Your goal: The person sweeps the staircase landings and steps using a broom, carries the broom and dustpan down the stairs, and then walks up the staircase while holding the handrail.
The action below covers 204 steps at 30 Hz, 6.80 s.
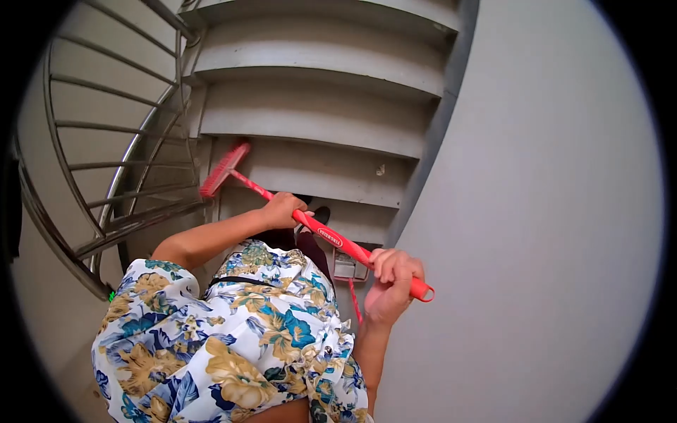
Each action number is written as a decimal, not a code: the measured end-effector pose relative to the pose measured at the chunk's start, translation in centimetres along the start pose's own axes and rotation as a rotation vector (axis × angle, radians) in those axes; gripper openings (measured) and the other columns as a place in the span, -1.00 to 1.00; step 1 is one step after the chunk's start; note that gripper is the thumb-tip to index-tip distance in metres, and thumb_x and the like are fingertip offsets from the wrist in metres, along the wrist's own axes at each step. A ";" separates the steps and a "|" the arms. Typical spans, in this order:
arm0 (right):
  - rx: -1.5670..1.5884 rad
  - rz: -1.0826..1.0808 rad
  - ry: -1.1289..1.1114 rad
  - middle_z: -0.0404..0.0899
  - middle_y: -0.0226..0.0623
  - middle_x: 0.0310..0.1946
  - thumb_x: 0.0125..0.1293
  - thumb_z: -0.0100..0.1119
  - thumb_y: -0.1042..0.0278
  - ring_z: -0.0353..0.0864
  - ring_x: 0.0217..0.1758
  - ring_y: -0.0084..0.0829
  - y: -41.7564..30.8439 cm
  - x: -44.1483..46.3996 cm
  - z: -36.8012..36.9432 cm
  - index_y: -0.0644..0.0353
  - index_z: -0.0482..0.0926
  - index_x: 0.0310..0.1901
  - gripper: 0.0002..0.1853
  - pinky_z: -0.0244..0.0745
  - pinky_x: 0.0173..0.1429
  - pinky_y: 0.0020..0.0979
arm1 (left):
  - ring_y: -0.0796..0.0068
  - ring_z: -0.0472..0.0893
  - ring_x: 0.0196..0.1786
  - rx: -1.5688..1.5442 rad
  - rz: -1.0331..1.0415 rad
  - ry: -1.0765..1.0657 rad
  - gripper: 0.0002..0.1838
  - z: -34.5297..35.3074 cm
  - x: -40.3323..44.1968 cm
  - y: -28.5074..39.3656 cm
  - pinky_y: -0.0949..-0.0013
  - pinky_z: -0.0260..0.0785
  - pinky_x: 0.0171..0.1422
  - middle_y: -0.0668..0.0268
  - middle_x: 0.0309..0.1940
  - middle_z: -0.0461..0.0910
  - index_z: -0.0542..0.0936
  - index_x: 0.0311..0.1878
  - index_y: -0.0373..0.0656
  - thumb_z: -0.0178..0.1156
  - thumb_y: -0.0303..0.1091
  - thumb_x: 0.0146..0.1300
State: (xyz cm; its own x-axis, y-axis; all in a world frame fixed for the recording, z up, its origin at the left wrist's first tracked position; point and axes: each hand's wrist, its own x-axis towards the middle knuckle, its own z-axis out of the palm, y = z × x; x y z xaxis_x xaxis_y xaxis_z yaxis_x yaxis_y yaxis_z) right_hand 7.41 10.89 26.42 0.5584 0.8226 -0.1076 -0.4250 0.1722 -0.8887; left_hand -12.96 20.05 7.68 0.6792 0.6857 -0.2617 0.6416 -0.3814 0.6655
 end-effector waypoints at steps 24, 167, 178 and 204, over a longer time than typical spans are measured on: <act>-0.114 -0.575 0.209 0.02 -0.55 -0.76 0.37 -0.21 0.42 -0.02 -0.70 -0.66 -10.8 -2.2 -8.4 0.02 0.04 -0.65 -0.61 0.00 -0.48 -0.59 | 0.08 0.56 -0.38 -0.053 0.506 -0.157 -0.91 3.1 12.8 15.4 0.12 0.39 -0.29 0.16 -0.55 0.57 0.60 -0.53 -0.08 0.19 -0.32 -0.16; -0.235 -0.557 0.519 -0.02 -0.52 -0.76 0.29 -0.16 0.44 -0.06 -0.69 -0.65 -10.3 -2.6 -4.8 0.02 0.02 -0.66 -0.62 -0.05 -0.53 -0.55 | 0.12 0.58 -0.34 -0.173 0.511 -0.087 -0.87 4.2 12.9 13.9 0.13 0.39 -0.23 0.18 -0.54 0.58 0.62 -0.47 -0.09 0.26 -0.30 -0.13; -0.403 -0.479 0.640 -0.02 -0.48 -0.80 0.20 -0.16 0.49 -0.04 -0.72 -0.61 -11.1 -3.2 -2.2 0.07 0.02 -0.66 -0.67 0.01 -0.53 -0.49 | 0.08 0.59 -0.26 -0.188 0.467 -0.251 -0.83 10.0 10.5 15.3 0.16 0.42 -0.08 0.12 -0.52 0.58 0.63 -0.44 -0.11 0.20 -0.29 -0.14; -0.301 0.678 0.920 0.44 -0.21 -0.22 0.06 0.28 0.07 0.50 -0.10 -0.08 15.3 -7.9 -39.4 0.15 0.40 -0.09 -0.54 0.53 -0.14 -0.04 | 0.00 0.57 -0.40 -0.119 -0.235 0.139 -0.66 -2.8 13.3 4.1 0.14 0.39 -0.30 -0.04 -0.55 0.54 0.61 -0.48 -0.19 0.29 -0.06 0.00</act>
State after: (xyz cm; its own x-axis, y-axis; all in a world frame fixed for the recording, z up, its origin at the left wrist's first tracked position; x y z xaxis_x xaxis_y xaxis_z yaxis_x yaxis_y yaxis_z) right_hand 24.55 -14.28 -3.86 0.6390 -0.0243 -0.7688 -0.7157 -0.3852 -0.5827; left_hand -2.29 29.33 8.89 0.4568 0.8279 -0.3255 0.7232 -0.1326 0.6778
